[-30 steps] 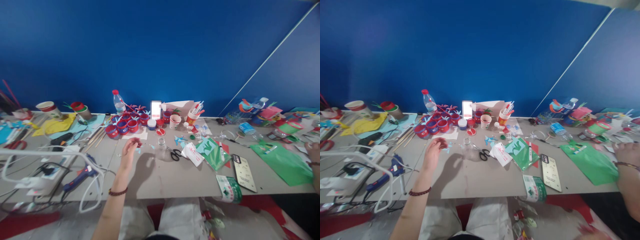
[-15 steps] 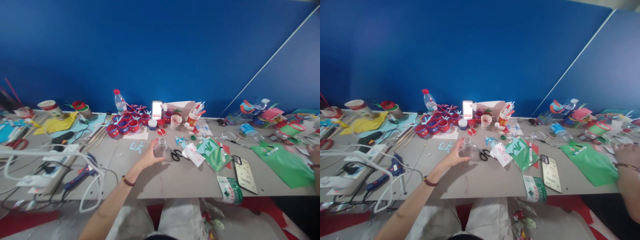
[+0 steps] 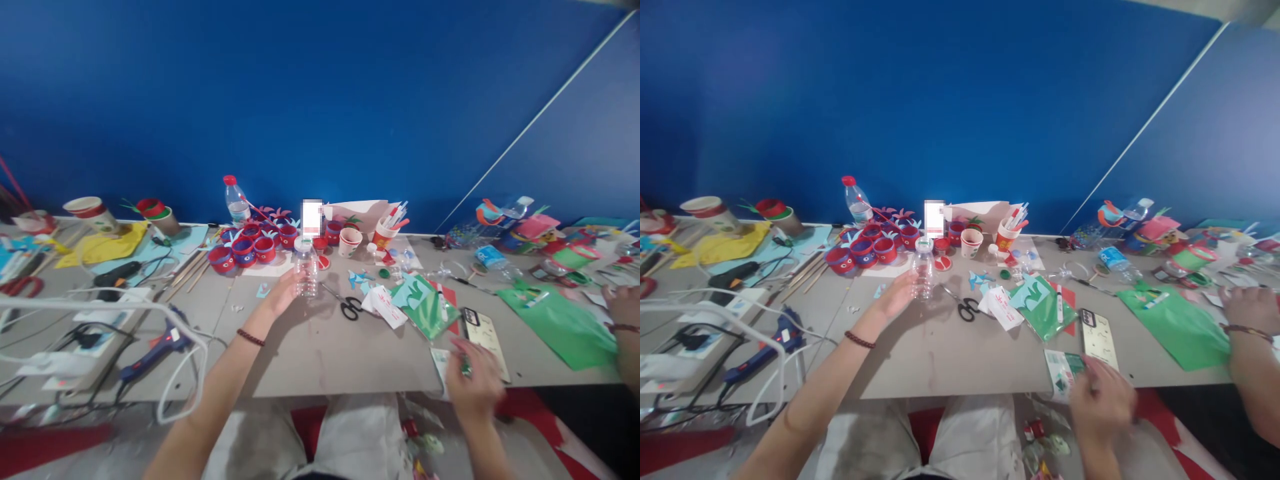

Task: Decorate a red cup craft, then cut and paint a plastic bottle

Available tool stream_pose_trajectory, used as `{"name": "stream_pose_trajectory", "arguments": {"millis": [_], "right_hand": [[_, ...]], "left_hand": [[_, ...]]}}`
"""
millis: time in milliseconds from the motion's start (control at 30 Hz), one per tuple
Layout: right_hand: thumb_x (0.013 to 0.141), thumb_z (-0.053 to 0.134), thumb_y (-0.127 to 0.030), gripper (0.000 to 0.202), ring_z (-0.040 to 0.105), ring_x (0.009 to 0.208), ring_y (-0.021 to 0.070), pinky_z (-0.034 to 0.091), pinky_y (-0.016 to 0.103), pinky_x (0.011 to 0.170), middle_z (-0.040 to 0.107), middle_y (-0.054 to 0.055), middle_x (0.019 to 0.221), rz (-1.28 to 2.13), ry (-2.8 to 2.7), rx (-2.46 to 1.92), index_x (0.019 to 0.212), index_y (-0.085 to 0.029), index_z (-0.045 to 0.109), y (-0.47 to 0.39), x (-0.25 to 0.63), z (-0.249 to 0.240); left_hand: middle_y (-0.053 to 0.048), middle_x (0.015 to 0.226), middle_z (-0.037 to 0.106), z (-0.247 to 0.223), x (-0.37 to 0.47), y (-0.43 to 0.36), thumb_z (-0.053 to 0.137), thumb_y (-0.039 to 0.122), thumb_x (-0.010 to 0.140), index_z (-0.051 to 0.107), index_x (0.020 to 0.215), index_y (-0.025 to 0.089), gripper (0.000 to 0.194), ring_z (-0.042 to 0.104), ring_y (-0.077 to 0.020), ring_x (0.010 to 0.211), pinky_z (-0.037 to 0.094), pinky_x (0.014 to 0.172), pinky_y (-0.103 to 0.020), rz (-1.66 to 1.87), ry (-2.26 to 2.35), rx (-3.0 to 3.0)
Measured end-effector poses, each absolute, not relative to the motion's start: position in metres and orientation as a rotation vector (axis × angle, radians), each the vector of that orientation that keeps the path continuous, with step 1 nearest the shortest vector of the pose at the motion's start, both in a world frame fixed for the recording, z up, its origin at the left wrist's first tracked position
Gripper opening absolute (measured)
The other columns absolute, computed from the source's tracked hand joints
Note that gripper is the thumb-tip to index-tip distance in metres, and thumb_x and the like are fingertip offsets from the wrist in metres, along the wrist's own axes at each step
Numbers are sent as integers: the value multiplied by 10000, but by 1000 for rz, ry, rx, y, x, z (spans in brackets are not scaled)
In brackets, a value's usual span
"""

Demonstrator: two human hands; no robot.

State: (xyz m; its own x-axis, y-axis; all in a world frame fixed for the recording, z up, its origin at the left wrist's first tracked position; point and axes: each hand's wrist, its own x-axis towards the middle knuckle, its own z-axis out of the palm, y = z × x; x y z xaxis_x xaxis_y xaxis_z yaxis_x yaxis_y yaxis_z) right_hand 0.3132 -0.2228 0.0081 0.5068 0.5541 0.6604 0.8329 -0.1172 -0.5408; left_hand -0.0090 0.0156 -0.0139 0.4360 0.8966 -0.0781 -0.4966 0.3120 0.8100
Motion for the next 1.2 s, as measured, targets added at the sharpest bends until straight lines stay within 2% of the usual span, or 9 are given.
{"name": "stream_pose_trajectory", "arguments": {"millis": [100,200,367,467,567,667,900,1067,1200], "right_hand": [[876,534,-293,202,646,892,289,502,516,838,705,86,945,-75,-1623,-1598,956,-312,719,-144,279,-10],[873,507,-221,233,637,918,273,495,468,859,714,72,956,107,-1948,-1482,992,-271,701,-94,237,-18],[865,534,-189,144,636,859,290,493,409,758,704,108,872,77,-2182,-1692,872,-195,678,-77,206,-18],[862,555,-175,103,639,841,287,475,380,734,692,116,878,72,-2209,-1817,881,-187,656,-79,211,-21],[857,557,-140,120,636,896,282,457,354,750,681,124,956,122,-2201,-1920,941,-171,636,-80,215,-24],[890,535,-169,139,628,947,277,441,334,756,673,130,995,184,-2172,-2019,1000,-149,617,-78,213,-23],[942,483,-221,187,643,956,254,414,297,692,649,146,1098,217,-2147,-2198,1031,-148,629,-68,207,-12],[925,506,-244,196,661,931,277,396,308,671,684,162,1026,276,-2157,-2284,987,-133,654,-64,204,5],[899,514,-292,188,671,833,257,384,297,646,709,120,863,406,-2048,-2209,912,-161,649,-58,210,16]], "left_hand": [[-71,927,689,-18,-14,20,704,252,776,630,1071,167,317,660,-188,779,522,713,-330,1068,584,708],[-59,912,695,-20,-20,21,717,265,754,630,1008,168,286,664,-186,782,530,718,-321,1115,595,690],[-94,1010,707,-22,-28,23,707,293,735,608,1085,163,386,679,-212,846,534,730,-327,1119,549,767],[-120,1051,704,-25,-31,25,670,324,758,589,1133,134,428,686,-227,876,527,752,-326,1094,517,794],[-130,1066,701,-27,-33,26,623,304,787,578,1150,119,410,687,-232,884,522,774,-332,1067,508,769],[-129,1050,702,-24,-35,25,594,306,795,577,1138,118,391,685,-233,876,525,783,-352,1050,466,662],[-85,935,708,-19,-33,24,655,363,765,608,1063,147,371,673,-201,803,524,762,-344,1108,436,529],[-30,890,679,-21,-30,22,736,286,707,598,1091,179,423,657,-183,801,512,755,-323,1124,483,600],[-43,956,665,-17,-29,20,749,286,693,570,1147,191,497,655,-196,844,508,749,-320,1184,580,723]]}}
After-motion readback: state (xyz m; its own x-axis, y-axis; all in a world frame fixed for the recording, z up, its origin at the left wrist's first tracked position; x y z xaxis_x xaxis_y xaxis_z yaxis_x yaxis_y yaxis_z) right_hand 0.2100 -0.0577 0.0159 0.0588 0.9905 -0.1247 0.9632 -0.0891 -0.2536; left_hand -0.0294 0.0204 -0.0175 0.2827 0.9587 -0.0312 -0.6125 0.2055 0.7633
